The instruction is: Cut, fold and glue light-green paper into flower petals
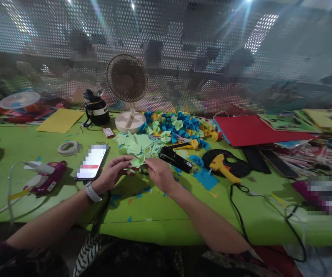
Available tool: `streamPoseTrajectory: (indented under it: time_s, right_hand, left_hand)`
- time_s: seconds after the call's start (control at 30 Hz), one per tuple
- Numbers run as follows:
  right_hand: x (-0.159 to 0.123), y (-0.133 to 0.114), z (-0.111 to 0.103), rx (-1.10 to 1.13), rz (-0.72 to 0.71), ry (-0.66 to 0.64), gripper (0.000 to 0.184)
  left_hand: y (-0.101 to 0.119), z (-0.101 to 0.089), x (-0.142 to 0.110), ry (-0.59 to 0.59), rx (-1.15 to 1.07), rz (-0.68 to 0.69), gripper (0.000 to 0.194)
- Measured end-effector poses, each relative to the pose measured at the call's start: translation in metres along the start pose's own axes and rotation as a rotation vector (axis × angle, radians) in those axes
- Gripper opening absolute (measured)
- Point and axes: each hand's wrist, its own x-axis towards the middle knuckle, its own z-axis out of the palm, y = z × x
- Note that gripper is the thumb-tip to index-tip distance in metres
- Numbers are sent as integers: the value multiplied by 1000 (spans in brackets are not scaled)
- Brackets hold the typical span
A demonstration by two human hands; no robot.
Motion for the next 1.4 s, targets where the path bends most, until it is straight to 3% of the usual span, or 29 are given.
streamPoseTrajectory:
  time_s: [0.2,0.37,0.57,0.7,1.23,1.4]
  right_hand:
    - [0,5,1,-118,-108,-71,27]
    - [1,6,-1,-121,-79,-119,28]
    - [2,1,0,-69,39,-157,31]
    - [2,0,0,-106,22,-176,29]
    - [-4,-2,10,-205,2,-108,32]
    - [-4,-6,13,-264,19,-76,28]
  left_hand:
    - [-2,1,-1,-46,213,67,24]
    - [-2,2,1,-59,355,144,24]
    - [-7,-5,2,-61,755,390,25]
    - [-12,-11,2,-52,967,526,31]
    - [-12,-9,-4,-32,1331,727,34]
    - [-12,-7,-6,-10,1388,714,31]
